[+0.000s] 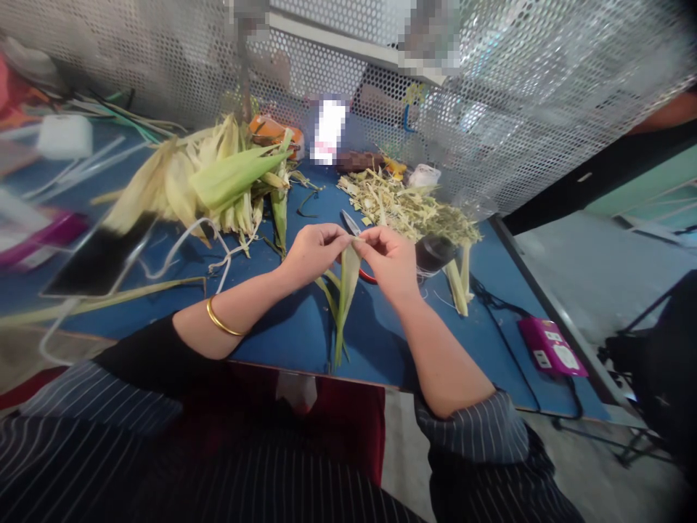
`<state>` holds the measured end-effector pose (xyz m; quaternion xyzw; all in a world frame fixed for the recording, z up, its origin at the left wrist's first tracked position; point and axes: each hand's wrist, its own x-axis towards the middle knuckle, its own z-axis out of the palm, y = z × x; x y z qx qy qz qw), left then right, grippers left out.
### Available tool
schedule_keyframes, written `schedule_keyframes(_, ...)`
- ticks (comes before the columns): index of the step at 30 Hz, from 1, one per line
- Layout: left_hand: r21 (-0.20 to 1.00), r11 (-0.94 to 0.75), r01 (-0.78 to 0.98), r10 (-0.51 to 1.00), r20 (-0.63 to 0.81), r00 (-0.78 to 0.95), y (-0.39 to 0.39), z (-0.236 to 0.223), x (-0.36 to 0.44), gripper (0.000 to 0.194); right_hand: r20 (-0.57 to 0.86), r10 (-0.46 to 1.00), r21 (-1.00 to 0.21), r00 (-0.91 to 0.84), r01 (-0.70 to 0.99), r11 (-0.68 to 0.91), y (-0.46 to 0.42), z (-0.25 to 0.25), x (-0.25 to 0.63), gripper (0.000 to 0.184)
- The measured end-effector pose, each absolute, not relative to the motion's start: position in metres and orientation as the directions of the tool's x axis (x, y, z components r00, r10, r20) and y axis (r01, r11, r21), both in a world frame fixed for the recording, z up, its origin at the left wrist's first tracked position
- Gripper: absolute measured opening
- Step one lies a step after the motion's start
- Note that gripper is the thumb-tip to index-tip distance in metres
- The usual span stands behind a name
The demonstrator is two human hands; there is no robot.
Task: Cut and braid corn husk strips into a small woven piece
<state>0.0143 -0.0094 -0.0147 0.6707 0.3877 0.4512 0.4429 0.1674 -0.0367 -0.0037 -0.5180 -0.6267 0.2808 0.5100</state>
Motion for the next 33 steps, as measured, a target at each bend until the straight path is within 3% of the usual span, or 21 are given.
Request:
schedule_keyframes(6,0.93,-0.343,0.134,0.907,0.291,0.306,-0.01,-0.013,0.013,0.021,0.355,0.932,-0.894,0.08,0.322,0.312,-0.036,-0.006,0.166,0.012)
schedule_keyframes(17,0.977,-0.204,0.064,0.932,0.174,0.317,-0.012,-0.004,0.01,0.021,0.311,0.948,-0.908,0.07,0.317,0.274,-0.037,-0.002,0.168,0.019)
schedule_keyframes(33,0.964,-0.259,0.056,0.919,0.228,0.322,-0.01,-0.008,0.01,0.018,0.297,0.953,-0.912,0.061,0.313,0.265,-0.034,-0.007,0.17,0.028)
